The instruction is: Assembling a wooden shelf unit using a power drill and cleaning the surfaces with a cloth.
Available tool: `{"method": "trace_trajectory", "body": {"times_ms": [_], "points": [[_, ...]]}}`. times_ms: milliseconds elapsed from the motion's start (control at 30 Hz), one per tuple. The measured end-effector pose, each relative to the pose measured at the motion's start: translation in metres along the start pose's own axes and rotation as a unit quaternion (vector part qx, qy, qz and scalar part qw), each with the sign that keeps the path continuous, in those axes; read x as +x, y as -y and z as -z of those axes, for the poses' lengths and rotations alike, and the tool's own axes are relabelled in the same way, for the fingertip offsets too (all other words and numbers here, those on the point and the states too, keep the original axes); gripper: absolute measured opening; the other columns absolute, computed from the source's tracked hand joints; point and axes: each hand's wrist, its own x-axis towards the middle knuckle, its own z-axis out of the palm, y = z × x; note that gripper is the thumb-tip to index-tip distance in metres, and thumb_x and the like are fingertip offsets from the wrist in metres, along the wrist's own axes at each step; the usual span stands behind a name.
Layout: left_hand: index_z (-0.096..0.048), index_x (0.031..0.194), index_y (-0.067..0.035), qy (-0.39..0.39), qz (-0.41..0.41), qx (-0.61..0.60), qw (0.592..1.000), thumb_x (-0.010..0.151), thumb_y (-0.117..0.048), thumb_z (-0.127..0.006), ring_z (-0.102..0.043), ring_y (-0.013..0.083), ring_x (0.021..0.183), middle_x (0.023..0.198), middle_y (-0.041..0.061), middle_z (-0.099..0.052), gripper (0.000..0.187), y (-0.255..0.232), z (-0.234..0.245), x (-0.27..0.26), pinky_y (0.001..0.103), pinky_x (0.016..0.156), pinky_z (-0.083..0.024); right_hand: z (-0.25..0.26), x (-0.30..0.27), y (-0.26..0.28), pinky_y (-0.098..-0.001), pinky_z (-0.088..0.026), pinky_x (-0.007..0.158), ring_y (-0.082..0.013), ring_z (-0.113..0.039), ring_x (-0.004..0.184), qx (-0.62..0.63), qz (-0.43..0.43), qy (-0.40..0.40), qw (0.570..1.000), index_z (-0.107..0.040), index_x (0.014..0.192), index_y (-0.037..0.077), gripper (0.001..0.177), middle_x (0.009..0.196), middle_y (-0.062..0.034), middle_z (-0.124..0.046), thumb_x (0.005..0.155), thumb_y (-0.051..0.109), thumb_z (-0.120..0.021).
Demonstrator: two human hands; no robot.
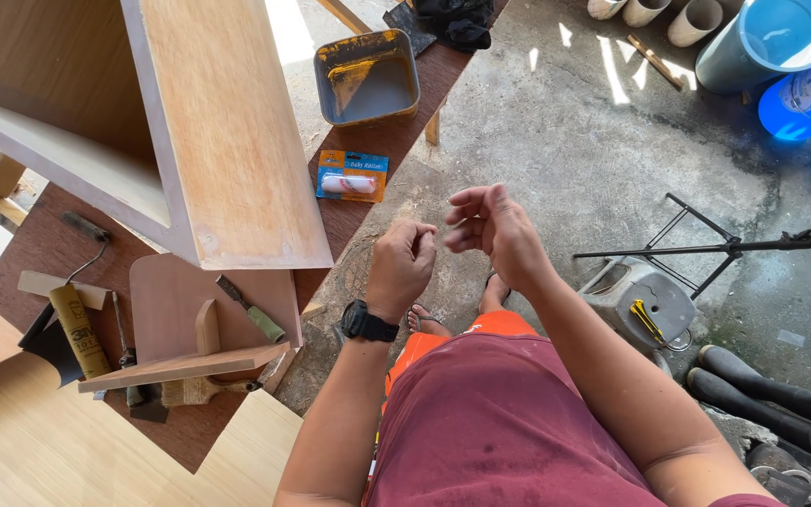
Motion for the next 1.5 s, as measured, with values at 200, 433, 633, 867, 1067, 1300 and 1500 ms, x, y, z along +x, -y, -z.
{"method": "trace_trajectory", "body": {"times_ms": [200,433,633,867,1067,1300,1500], "points": [[-0.078,0.083,-0.009,0.005,0.071,-0.087,0.994,0.083,-0.013,-0.083,-0.071,0.0251,0.067,0.073,0.016,-0.068,0.006,-0.021,0.006,-0.003,0.031,0.060,-0.053,0.010,0.005,0.009,-0.0225,-0.034,0.046,-0.0055,-0.041,0.047,0.153,-0.029,-0.011,0.988,-0.063,0.131,0.001,0.085,0.076,-0.0052,-0.054,0.111,0.073,-0.023],[-0.082,0.090,-0.013,0.062,0.051,-0.063,0.995,0.104,-0.019,-0.070,-0.076,0.0308,0.076,0.076,0.012,-0.073,0.019,-0.028,0.001,0.000,0.033,0.064,-0.056,0.007,0.002,0.003,-0.0220,-0.040,0.050,-0.0080,-0.049,0.052,0.071,-0.011,-0.024,0.997,-0.063,0.134,0.002,0.085,0.081,-0.0073,-0.057,0.112,0.071,-0.017],[-0.082,0.107,-0.008,0.131,0.004,-0.011,0.991,0.102,-0.009,-0.063,-0.078,0.0391,0.091,0.089,0.015,-0.080,0.020,-0.028,0.005,0.000,0.043,0.079,-0.062,0.005,-0.008,0.006,-0.0419,-0.069,0.074,-0.0274,-0.083,0.080,-0.272,0.102,0.007,0.957,-0.072,0.135,0.005,0.068,0.095,-0.0154,-0.074,0.115,0.059,-0.035],[-0.078,0.112,-0.007,0.187,-0.036,0.011,0.982,0.102,-0.007,-0.061,-0.076,0.0443,0.092,0.089,0.017,-0.076,0.019,-0.015,0.001,0.000,0.050,0.083,-0.060,0.006,-0.012,0.008,-0.0453,-0.069,0.075,-0.0300,-0.082,0.079,-0.278,0.075,-0.009,0.958,-0.073,0.132,0.005,0.066,0.098,-0.0188,-0.073,0.117,0.057,-0.036],[-0.078,0.111,-0.011,0.160,-0.037,-0.014,0.986,0.103,-0.009,-0.062,-0.076,0.0416,0.094,0.089,0.014,-0.075,0.017,-0.004,-0.005,-0.005,0.047,0.082,-0.061,-0.001,-0.015,0.013,-0.0449,-0.069,0.075,-0.0302,-0.083,0.080,-0.222,0.057,-0.036,0.973,-0.070,0.134,0.002,0.069,0.099,-0.0183,-0.073,0.117,0.057,-0.033],[-0.081,0.108,-0.003,0.046,0.198,-0.258,0.945,0.098,-0.006,-0.069,-0.069,0.0080,0.076,0.082,0.006,-0.078,0.016,-0.008,-0.016,-0.007,0.025,0.067,-0.059,-0.015,-0.019,0.004,-0.0446,-0.070,0.084,-0.0257,-0.080,0.091,-0.145,0.150,-0.062,0.976,-0.071,0.128,0.000,0.060,0.100,-0.0171,-0.073,0.118,0.050,-0.040],[-0.083,0.103,-0.006,0.029,0.189,-0.215,0.958,0.101,-0.010,-0.074,-0.067,0.0063,0.070,0.076,0.005,-0.077,0.010,-0.009,-0.012,-0.008,0.023,0.061,-0.055,-0.020,-0.020,0.007,-0.0491,-0.069,0.088,-0.0257,-0.078,0.104,-0.097,0.163,-0.051,0.981,-0.070,0.127,-0.004,0.062,0.107,-0.0175,-0.073,0.118,0.049,-0.038]]}}
